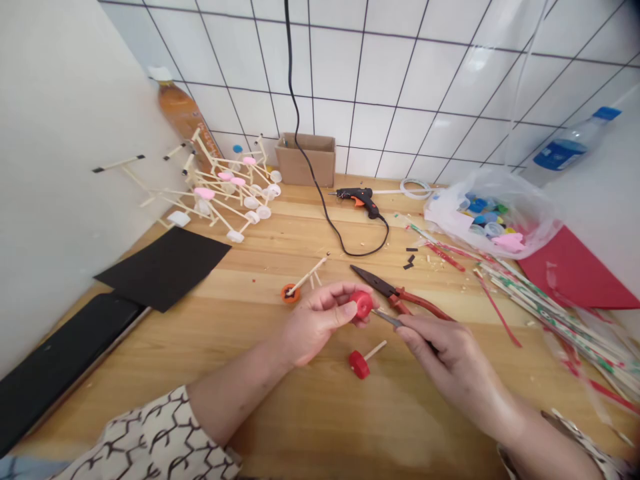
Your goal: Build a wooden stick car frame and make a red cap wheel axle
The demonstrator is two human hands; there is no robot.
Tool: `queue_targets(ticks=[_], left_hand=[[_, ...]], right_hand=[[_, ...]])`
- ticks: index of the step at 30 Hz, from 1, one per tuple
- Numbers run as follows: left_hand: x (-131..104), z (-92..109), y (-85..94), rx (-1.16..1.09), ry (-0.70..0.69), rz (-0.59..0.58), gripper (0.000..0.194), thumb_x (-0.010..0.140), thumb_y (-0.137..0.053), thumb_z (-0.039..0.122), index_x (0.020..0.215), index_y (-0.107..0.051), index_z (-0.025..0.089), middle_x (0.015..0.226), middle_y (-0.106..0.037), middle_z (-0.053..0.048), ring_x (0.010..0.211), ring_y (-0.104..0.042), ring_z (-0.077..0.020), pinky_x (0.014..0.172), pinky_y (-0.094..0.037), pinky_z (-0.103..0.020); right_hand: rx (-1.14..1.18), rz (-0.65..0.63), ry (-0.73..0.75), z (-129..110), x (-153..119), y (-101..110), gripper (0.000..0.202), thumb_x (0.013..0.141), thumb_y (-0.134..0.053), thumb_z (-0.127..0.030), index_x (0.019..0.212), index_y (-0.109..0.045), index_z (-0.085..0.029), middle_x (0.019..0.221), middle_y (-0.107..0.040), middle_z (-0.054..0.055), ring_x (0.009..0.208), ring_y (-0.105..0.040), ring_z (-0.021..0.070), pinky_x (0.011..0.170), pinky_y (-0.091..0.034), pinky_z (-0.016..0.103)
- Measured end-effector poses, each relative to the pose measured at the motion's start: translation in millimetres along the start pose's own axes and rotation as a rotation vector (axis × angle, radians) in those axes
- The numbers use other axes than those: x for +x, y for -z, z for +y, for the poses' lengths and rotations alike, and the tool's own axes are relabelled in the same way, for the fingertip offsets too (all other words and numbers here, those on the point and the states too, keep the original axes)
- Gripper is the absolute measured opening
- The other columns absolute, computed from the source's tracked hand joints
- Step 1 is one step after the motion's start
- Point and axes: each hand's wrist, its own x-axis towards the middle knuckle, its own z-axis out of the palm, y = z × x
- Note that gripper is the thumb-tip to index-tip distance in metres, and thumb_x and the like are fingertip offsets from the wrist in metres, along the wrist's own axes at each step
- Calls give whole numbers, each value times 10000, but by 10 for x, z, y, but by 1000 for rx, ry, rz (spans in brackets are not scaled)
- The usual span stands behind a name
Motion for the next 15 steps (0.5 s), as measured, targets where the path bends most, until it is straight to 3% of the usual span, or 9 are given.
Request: queue_targets(ticks=[5, 9, 15], left_hand=[[-14, -11, -4, -21, 78, -43, 274, 725, -753, 295, 951, -699, 152, 875, -700, -69, 710, -601, -123, 667, -453, -250], [-12, -13, -13, -28, 104, -18, 323, 677, -788, 321, 932, -710, 140, 790, -677, -46, 668, -586, -116, 615, -446, -238], [-18, -8, -31, -13, 156, 25, 365, 635, -811, 362, 890, -716, 119, 705, -661, -40, 626, -579, -117, 570, -449, -230]], right_hand=[[-12, 16, 49, -2, -8, -35, 224, 922, -477, -232, 769, -624, -162, 556, -506, -21, 495, -473, 101, 483, -351, 235], [-118, 88, 66, 15, -53, -62, 184, 917, -481, -238, 870, -645, -170, 623, -575, 6, 541, -538, 122, 512, -391, 243], [-275, 160, 123, 11, -86, -75, 179, 907, -490, -233, 853, -638, -147, 675, -617, 37, 568, -586, 138, 514, -421, 246]])
